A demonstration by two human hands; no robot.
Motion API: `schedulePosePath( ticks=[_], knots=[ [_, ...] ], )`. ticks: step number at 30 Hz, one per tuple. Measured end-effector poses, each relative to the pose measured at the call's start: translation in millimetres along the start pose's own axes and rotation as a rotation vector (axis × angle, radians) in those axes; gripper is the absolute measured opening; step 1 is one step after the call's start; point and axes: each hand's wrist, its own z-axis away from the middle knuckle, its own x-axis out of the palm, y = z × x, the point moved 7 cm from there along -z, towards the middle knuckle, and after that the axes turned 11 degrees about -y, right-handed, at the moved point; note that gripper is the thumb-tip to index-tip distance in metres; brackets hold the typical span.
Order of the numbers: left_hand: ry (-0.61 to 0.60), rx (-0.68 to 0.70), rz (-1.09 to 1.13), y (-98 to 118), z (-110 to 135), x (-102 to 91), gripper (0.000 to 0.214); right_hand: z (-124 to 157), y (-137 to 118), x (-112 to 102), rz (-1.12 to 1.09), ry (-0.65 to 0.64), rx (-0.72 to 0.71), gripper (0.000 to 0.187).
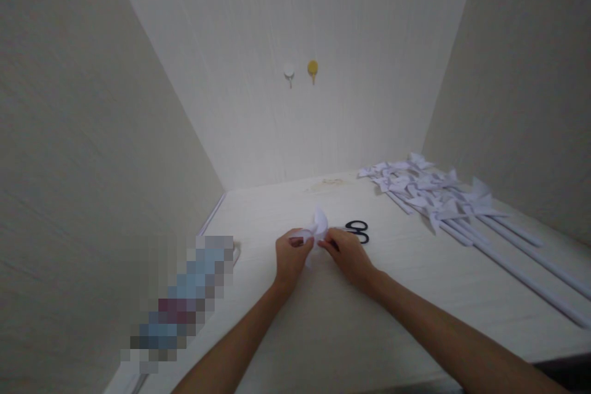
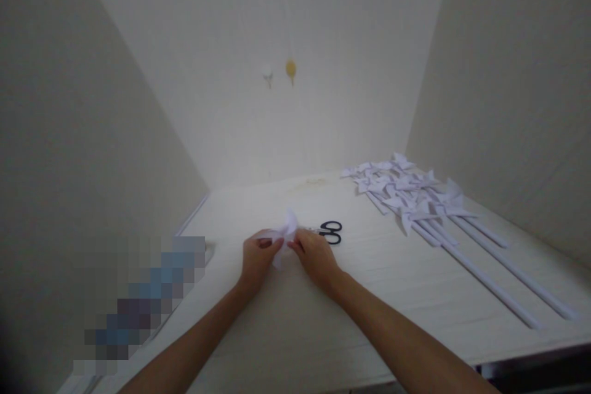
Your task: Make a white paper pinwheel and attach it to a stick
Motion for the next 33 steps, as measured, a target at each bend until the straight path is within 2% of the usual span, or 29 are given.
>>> schedulePosePath(
  ticks=[5,9,17,26,33],
  knots=[
    [-0.002,0.005,0.001,-0.7,0.1,0.3,0.013,-1.4,1.1,4.0,0.08,-0.077,0.032,0.026],
    [-0.007,0.022,0.014,-0.5,0.7,1.1,0.012,-1.4,1.2,2.8,0.145,-0.078,0.047,0.028],
    [-0.01,0.009,0.092,-2.5,0.4,1.7,0.013,-1.4,4.7,-0.8,0.026,-0.017,0.041,0.022],
    [-0.029,-0.037,0.197,-2.1,1.3,3.4,0.016,-2.8,5.0,-0.4,-0.004,-0.043,0.065,0.019],
    [-0.049,-0.022,0.186,-2.3,0.4,4.4,0.016,-1.9,5.6,-1.1,0.002,-0.031,0.05,0.02]
  ],
)
